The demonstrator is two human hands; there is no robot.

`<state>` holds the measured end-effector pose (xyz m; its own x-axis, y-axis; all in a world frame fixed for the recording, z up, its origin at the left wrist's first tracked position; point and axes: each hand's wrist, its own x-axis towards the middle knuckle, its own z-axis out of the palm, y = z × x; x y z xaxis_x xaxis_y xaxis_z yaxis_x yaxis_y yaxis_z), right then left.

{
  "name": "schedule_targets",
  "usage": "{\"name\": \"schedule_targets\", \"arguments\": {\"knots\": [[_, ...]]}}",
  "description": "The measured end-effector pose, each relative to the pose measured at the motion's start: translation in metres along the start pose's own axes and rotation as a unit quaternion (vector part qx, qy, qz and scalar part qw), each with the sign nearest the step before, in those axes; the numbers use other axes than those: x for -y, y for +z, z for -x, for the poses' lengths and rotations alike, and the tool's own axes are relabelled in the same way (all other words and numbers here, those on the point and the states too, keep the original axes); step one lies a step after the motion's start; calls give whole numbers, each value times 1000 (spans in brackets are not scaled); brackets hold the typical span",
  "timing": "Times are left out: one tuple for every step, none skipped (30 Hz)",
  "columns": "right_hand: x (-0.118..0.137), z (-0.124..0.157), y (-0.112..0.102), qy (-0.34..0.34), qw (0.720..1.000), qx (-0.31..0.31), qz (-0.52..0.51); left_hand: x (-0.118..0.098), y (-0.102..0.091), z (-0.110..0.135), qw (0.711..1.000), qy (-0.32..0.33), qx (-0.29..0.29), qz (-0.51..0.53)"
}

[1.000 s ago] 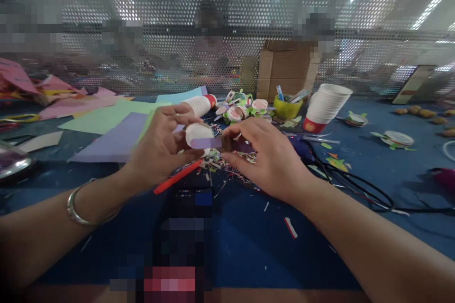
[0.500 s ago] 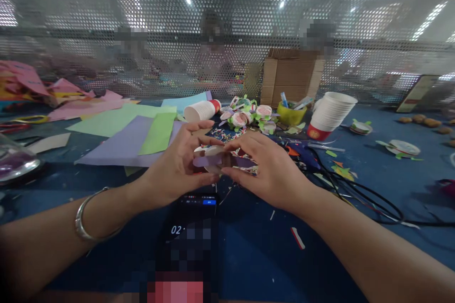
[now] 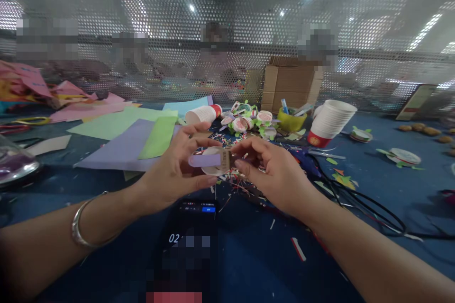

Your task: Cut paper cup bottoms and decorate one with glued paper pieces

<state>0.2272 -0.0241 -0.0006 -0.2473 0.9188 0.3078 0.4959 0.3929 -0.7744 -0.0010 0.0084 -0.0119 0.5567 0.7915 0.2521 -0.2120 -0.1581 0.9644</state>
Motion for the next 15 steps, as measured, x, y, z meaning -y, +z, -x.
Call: {"name": "schedule_targets", "arguments": {"knots": [[-1, -1, 0, 3, 1000, -1, -6, 1, 0, 1, 1000, -1, 4, -3], [-1, -2, 1, 7, 1000, -2, -7, 2, -1, 1, 1000, 0, 10, -10], [-1, -2, 1, 9, 1000, -4, -6, 3, -1, 2, 1000, 1, 20, -21], [-2, -3, 1, 11, 1000, -4, -7, 5, -1, 3, 999, 3, 30, -31], [-2, -3, 2, 10, 1000, -5, -8, 6, -1, 4, 998, 5, 40, -39], [-2, -2, 2, 9, 1000, -4, -10, 7, -1, 5, 998, 6, 48, -44], [-2, -2, 2, 8, 1000, -4, -10, 7, 0, 5, 998, 6, 53, -45], [-2, -2, 3, 8, 1000, -2, -6, 7, 1, 6, 997, 7, 56, -43], [-1, -2, 3, 10, 1000, 0, -1, 6, 1, 7, 997, 8, 57, -42], [-1, -1, 3, 13, 1000, 2, 5, 6, 2, 7, 997, 8, 58, -42], [0, -1, 4, 15, 1000, 3, 10, 5, 3, 7, 997, 10, 58, -43], [0, -1, 4, 15, 1000, 4, 12, 4, 4, 8, 997, 10, 58, -42], [1, -1, 4, 14, 1000, 4, 12, 4, 4, 8, 998, 9, 57, -39], [1, 0, 4, 12, 1000, 4, 9, 3, 4, 8, 998, 7, 58, -36], [2, 0, 4, 10, 1000, 5, 3, 2, 4, 8, 998, 3, 57, -32]]}}
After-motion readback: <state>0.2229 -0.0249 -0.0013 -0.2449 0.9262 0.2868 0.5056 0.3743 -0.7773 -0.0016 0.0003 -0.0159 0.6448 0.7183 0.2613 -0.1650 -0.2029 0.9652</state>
